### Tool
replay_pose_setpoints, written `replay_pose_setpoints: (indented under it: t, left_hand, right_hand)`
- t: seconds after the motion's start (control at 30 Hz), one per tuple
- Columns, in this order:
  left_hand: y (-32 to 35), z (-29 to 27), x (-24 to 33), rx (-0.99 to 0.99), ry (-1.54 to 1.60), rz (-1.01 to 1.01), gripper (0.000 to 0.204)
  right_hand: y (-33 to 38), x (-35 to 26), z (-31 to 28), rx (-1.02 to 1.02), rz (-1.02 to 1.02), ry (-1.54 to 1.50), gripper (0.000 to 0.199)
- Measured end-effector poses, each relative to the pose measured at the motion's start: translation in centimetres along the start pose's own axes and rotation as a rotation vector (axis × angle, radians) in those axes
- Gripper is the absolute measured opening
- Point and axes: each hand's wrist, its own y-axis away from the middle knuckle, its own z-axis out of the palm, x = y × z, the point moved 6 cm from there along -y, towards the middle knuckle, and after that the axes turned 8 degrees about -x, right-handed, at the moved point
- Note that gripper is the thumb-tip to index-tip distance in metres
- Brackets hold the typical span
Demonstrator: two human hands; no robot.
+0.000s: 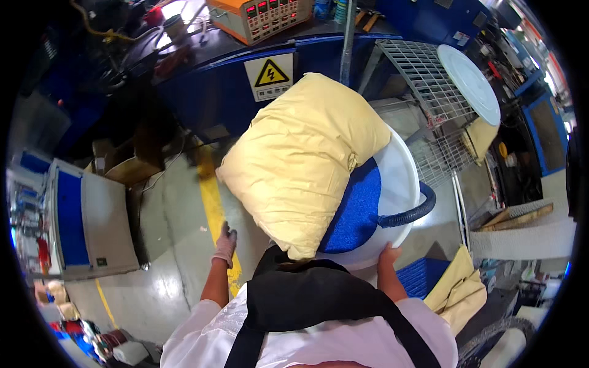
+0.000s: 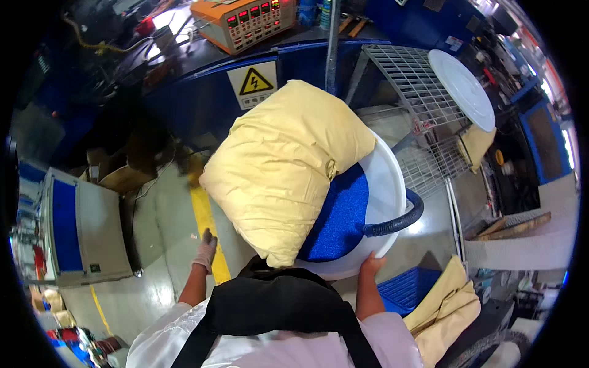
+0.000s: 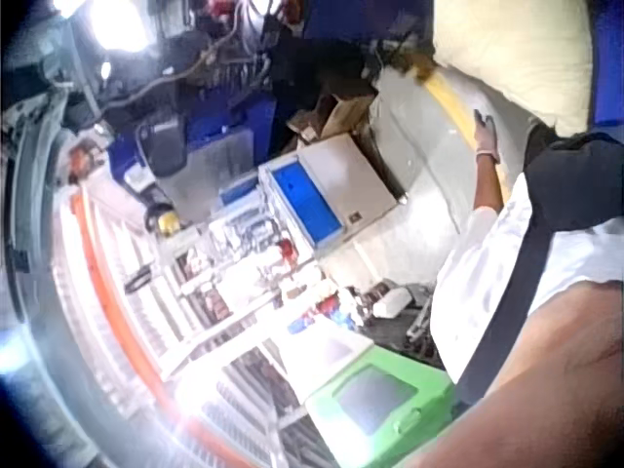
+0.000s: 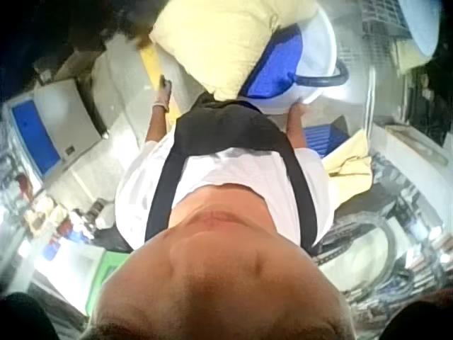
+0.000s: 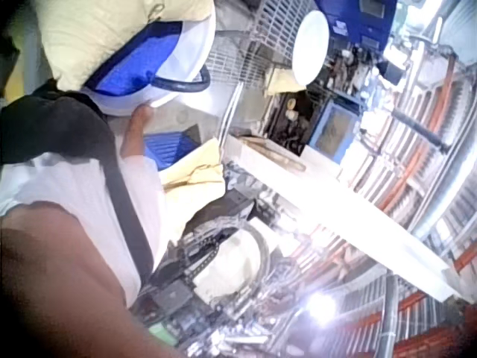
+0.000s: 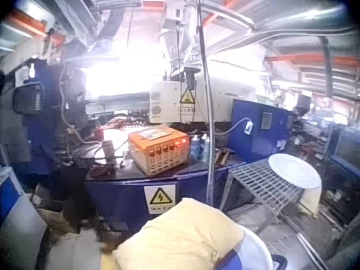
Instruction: The person unties the string of a large paper bag and pours blue plastic pellets from it into a white bin.
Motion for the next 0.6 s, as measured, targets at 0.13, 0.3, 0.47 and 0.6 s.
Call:
replay_pose_setpoints:
  t: [0.13, 0.3, 0.47, 0.6]
  left_hand:
    - [-11.9, -3.8, 4.5, -0.165, 0.603, -0.033, 0.043]
    - [-19.6, -6.5, 16.1, -0.04, 0.216, 0.027, 0.052]
    - [-23.6, -4.2, 16.8, -0.213, 0.024, -0.051, 0.055]
    - [-22.3, -4.7, 17.1, -0.125, 0.25, -0.091, 0.058]
  right_hand:
    - [8.3, -16.2, 1.8, 0.163, -0.441, 0.638, 0.06]
    - [5.9, -17.1, 11.9, -0.252, -0.573, 0.336, 0.048]
    - [-1.0, -15.3, 20.1, -0.635, 0.314, -0.597, 0.045]
    - [-3.9, -23.3, 24.9, -0.888, 0.338, -1.116, 0.057]
